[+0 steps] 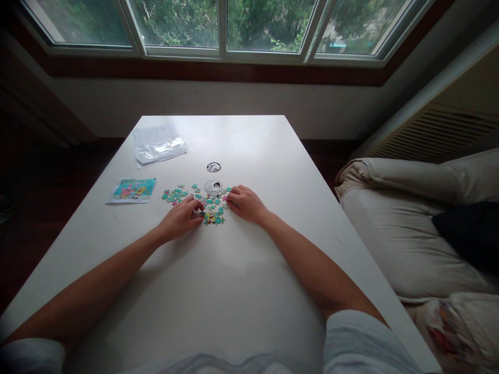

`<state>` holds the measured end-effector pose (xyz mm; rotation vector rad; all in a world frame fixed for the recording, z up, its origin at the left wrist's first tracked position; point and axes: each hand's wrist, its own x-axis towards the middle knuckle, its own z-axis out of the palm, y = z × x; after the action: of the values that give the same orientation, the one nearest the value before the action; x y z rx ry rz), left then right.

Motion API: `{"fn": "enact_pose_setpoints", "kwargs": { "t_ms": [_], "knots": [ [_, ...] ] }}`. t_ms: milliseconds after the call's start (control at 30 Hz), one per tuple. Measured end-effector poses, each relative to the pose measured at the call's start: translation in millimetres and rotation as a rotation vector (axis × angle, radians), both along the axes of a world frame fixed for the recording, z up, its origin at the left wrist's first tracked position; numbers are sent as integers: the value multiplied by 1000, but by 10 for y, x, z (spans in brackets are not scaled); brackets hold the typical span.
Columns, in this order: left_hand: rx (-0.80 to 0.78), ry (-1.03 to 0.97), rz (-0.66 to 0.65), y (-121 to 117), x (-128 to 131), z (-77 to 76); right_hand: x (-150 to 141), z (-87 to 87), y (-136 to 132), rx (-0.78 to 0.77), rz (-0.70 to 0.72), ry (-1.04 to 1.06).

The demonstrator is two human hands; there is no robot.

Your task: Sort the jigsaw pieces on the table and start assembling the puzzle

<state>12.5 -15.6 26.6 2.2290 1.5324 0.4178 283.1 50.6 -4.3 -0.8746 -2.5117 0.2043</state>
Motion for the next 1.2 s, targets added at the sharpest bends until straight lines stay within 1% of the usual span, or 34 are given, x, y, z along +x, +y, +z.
{"fn": "enact_pose_setpoints", "kwargs": {
  "t_ms": [200,433,767,900,1000,1100,1200],
  "knots": [
    [2,-7,-16,7,-2,-13,-1,-23,12,3,-3,-7],
    [5,3,-5,-8,15,20,-8,-13,-1,4,-3,3],
    [69,28,-16,-15,9,-1,-12,-24,5,5,-4,-1],
    [58,61,-2,6,-8,34,-6,-30,9,-1,-7,4],
    [55,121,6,39,-51,72,5,-19,4,-6,-2,3],
    [42,169,-10,72,-102,92,14,-12,-3,-6,2,2],
    [38,165,-22,76,-113,96,14,-8,-7,-9,-1,0]
  ]
}}
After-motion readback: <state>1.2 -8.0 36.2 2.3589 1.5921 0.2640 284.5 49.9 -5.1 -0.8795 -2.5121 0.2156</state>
